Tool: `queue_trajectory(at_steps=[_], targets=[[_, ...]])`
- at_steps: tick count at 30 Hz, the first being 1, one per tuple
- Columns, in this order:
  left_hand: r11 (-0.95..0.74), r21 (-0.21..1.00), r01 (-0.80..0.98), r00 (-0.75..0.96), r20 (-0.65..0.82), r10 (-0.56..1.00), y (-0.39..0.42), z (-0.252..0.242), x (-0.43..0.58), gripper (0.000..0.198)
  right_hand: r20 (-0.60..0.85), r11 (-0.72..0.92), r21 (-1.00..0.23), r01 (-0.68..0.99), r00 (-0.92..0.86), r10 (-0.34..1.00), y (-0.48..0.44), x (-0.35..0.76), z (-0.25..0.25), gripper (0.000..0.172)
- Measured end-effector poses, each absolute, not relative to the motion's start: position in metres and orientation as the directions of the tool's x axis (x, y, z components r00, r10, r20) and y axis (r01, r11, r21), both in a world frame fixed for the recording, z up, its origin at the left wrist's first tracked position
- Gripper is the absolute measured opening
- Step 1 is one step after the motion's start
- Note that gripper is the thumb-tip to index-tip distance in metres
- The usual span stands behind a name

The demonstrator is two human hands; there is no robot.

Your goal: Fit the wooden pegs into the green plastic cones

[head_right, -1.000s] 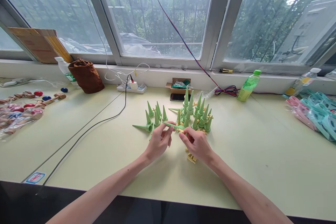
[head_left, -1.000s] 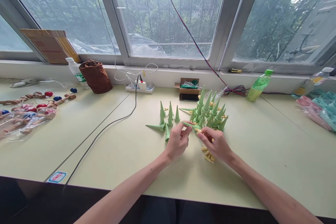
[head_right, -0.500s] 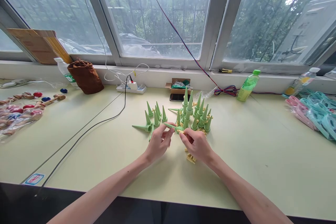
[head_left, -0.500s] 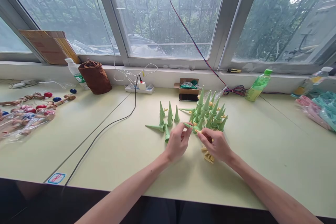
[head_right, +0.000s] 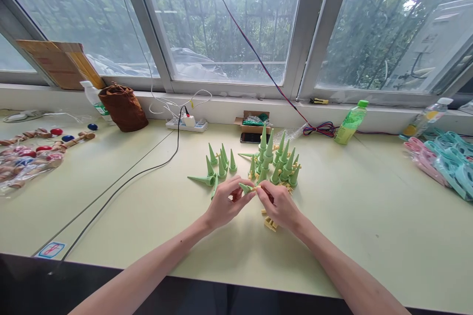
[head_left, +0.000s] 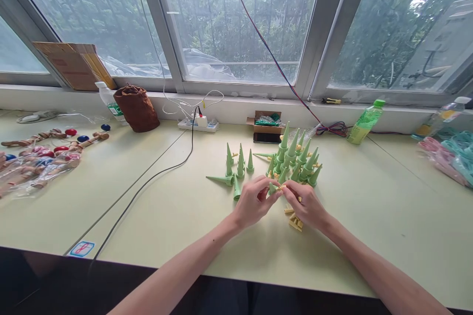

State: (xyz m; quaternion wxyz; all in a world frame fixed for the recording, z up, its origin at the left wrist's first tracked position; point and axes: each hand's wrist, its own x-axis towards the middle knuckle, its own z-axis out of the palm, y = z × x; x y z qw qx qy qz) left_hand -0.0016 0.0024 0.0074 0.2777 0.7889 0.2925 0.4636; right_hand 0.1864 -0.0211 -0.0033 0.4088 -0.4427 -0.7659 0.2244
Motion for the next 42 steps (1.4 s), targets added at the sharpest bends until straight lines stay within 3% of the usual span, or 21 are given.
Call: queue_trajectory(at_steps=[16,42], targets=[[-0.802,0.543,0.247,0.386,0.704,0.596,0.004,-0.004,-0.002,0.015,0.447,0.51,-0.681,0.525,-0.254,0.858,-0.021,0.187,-0.008,0.037],[-0.801,0.543,0.252,0.389,0.701,0.598,0.005,-0.004,-0.004,0.02,0.457,0.514,-0.662,0.546,-0.25,0.854,-0.021,0.184,-0.005,0.04]])
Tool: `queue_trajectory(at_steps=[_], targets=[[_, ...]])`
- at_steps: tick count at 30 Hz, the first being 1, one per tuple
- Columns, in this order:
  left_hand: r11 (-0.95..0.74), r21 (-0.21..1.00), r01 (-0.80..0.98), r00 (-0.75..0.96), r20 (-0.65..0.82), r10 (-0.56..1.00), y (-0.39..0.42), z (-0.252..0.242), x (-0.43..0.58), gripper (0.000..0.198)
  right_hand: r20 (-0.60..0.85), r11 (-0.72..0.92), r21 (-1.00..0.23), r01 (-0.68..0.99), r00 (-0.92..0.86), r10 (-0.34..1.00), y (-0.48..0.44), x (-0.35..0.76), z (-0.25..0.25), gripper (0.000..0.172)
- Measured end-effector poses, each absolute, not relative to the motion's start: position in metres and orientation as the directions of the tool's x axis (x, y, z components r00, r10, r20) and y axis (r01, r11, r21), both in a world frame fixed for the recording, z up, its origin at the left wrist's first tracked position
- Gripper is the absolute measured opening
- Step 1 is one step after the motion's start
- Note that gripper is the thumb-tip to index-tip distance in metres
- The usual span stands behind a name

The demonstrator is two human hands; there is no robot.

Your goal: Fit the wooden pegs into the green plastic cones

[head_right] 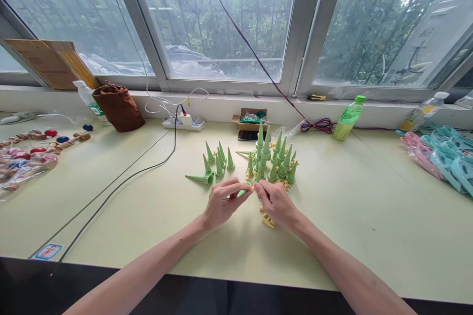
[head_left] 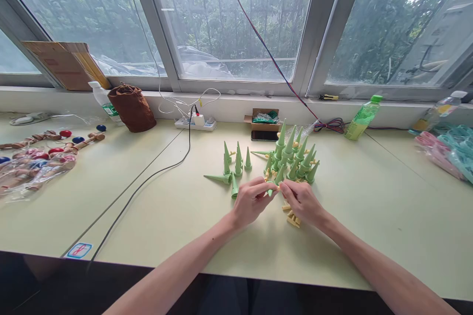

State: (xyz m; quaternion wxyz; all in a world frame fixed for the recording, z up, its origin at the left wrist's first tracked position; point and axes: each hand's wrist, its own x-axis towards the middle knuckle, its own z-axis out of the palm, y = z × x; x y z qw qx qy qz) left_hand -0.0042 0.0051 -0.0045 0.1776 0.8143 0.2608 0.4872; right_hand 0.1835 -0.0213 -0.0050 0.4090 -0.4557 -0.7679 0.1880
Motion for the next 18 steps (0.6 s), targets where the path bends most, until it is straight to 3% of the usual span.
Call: queue_trajectory(at_steps=[18], targets=[[-0.754,0.594,0.279,0.376,0.655,0.655,0.0044,-0.002,-0.002,0.014,0.379,0.464,-0.734,0.496,-0.268,0.886,-0.0156,0.1851,-0.0029,0.044]])
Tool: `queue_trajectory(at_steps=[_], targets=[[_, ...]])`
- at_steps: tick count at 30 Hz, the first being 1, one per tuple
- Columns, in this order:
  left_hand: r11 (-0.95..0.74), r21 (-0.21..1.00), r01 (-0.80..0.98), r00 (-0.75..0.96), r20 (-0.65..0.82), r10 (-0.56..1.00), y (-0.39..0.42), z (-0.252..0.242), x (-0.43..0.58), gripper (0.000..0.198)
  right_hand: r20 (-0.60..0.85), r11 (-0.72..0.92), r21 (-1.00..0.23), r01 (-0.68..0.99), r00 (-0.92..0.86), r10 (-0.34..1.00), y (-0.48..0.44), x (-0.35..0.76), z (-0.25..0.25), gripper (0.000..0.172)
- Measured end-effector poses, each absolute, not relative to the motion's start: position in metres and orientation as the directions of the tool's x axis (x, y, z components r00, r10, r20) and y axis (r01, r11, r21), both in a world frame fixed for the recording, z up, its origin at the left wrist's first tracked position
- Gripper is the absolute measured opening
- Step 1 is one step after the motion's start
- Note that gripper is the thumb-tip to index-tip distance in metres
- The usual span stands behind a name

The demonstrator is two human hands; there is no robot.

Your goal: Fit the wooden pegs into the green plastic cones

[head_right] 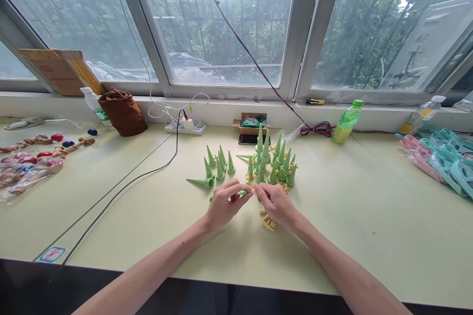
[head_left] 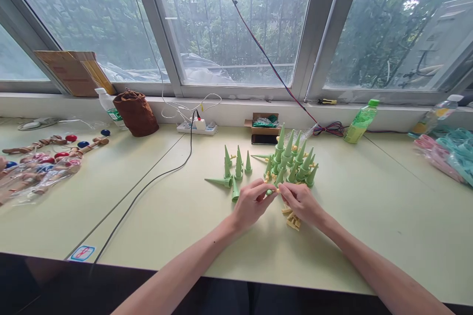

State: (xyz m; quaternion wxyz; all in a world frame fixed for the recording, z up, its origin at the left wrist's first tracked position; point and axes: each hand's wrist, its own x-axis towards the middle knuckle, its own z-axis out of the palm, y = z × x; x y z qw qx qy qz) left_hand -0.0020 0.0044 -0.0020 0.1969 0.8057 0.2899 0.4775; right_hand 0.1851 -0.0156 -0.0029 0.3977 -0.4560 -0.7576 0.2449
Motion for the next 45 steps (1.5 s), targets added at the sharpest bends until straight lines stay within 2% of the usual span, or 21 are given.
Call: queue_trajectory(at_steps=[4,9,11,15,17,19,22,27,30,38,45], targets=[[-0.726,0.635,0.264,0.368,0.63,0.684,0.006,-0.002,-0.002,0.015,0.422,0.492,-0.707,0.508,-0.254,0.87,-0.011,0.195,-0.003,0.047],[-0.732,0.619,0.286,0.391,0.622,0.679,0.009,-0.003,-0.005,0.017,0.451,0.501,-0.691,0.522,-0.23,0.862,-0.006,0.201,-0.007,0.049],[-0.756,0.568,0.325,0.407,0.637,0.655,0.009,-0.003,-0.008,0.017,0.447,0.505,-0.68,0.532,-0.245,0.86,-0.003,0.2,-0.01,0.049],[-0.836,0.382,0.394,0.478,0.692,0.541,0.01,0.0,-0.013,0.017,0.44,0.505,-0.677,0.535,-0.256,0.861,-0.001,0.198,-0.014,0.049],[-0.844,0.348,0.408,0.504,0.685,0.526,0.009,0.005,-0.014,0.019,0.44,0.506,-0.677,0.534,-0.258,0.86,-0.001,0.198,-0.014,0.049],[-0.813,0.398,0.425,0.495,0.649,0.577,0.01,0.013,-0.015,0.02,0.436,0.506,-0.68,0.531,-0.262,0.861,-0.002,0.198,-0.015,0.05],[-0.719,0.553,0.421,0.427,0.578,0.695,0.016,0.031,-0.021,0.021,0.436,0.508,-0.683,0.524,-0.265,0.86,-0.003,0.196,-0.016,0.05],[-0.594,0.641,0.486,0.091,0.639,0.764,0.044,0.066,-0.053,0.025,0.44,0.518,-0.677,0.523,-0.276,0.854,-0.002,0.194,-0.019,0.05],[-0.522,0.63,0.575,-0.061,0.669,0.74,0.063,0.08,-0.073,0.024,0.434,0.516,-0.669,0.534,-0.283,0.855,-0.002,0.194,-0.02,0.049],[-0.46,0.564,0.686,-0.021,0.648,0.762,0.079,0.079,-0.085,0.026,0.439,0.523,-0.664,0.535,-0.288,0.851,-0.004,0.194,-0.018,0.05],[-0.442,0.554,0.705,-0.099,0.695,0.713,0.101,0.08,-0.085,0.026,0.428,0.522,-0.655,0.547,-0.301,0.852,-0.004,0.194,-0.019,0.047]])
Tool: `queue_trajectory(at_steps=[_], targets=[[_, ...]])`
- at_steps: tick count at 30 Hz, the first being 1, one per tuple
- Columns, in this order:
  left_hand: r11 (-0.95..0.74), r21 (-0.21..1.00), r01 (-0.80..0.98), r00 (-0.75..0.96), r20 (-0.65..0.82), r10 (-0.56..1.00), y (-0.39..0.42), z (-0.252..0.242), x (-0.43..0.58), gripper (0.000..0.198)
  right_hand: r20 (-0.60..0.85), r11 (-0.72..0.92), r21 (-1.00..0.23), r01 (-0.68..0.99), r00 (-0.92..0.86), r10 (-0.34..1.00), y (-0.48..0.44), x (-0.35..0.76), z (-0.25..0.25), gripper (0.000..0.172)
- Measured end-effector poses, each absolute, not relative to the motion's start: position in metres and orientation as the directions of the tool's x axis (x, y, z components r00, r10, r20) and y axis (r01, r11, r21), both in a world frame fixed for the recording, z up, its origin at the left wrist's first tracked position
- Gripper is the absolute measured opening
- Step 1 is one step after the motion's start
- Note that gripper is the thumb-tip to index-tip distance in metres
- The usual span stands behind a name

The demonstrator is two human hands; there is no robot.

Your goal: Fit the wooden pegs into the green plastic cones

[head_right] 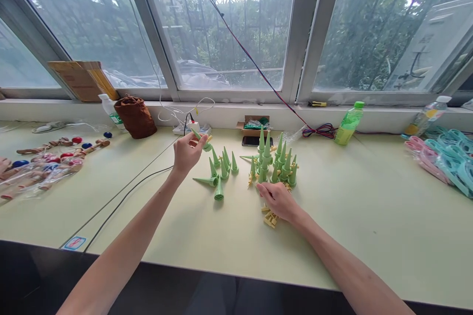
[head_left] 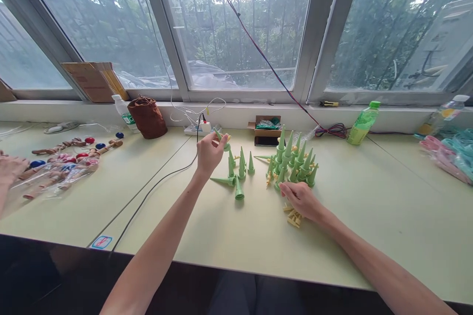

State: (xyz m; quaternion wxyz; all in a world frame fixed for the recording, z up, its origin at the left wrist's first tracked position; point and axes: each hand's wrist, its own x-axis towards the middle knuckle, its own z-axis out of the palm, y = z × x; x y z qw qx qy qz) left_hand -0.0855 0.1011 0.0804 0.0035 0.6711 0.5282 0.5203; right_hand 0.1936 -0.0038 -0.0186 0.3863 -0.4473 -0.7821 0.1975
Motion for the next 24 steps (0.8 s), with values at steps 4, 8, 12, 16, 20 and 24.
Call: queue_trajectory(at_steps=[4,8,12,16,20,24], targets=[[-0.417,0.571,0.708,-0.076,0.648,0.758,0.12,0.078,-0.084,0.03,0.422,0.523,-0.655,0.545,-0.31,0.852,-0.004,0.194,-0.018,0.047],[-0.384,0.571,0.725,-0.04,0.592,0.805,0.134,0.069,-0.084,0.031,0.413,0.518,-0.656,0.549,-0.313,0.855,-0.005,0.194,-0.017,0.047],[-0.386,0.563,0.73,0.023,0.545,0.838,0.141,0.06,-0.087,0.035,0.406,0.516,-0.653,0.554,-0.319,0.856,-0.006,0.193,-0.017,0.048],[-0.397,0.567,0.722,0.07,0.51,0.857,0.142,0.053,-0.086,0.037,0.401,0.518,-0.644,0.563,-0.328,0.855,-0.006,0.193,-0.017,0.049],[-0.41,0.584,0.701,0.097,0.491,0.866,0.139,0.048,-0.082,0.04,0.397,0.517,-0.649,0.558,-0.331,0.856,-0.006,0.193,-0.017,0.048],[-0.409,0.616,0.673,0.104,0.469,0.877,0.138,0.047,-0.081,0.043,0.398,0.519,-0.652,0.553,-0.333,0.855,-0.005,0.194,-0.019,0.048]])
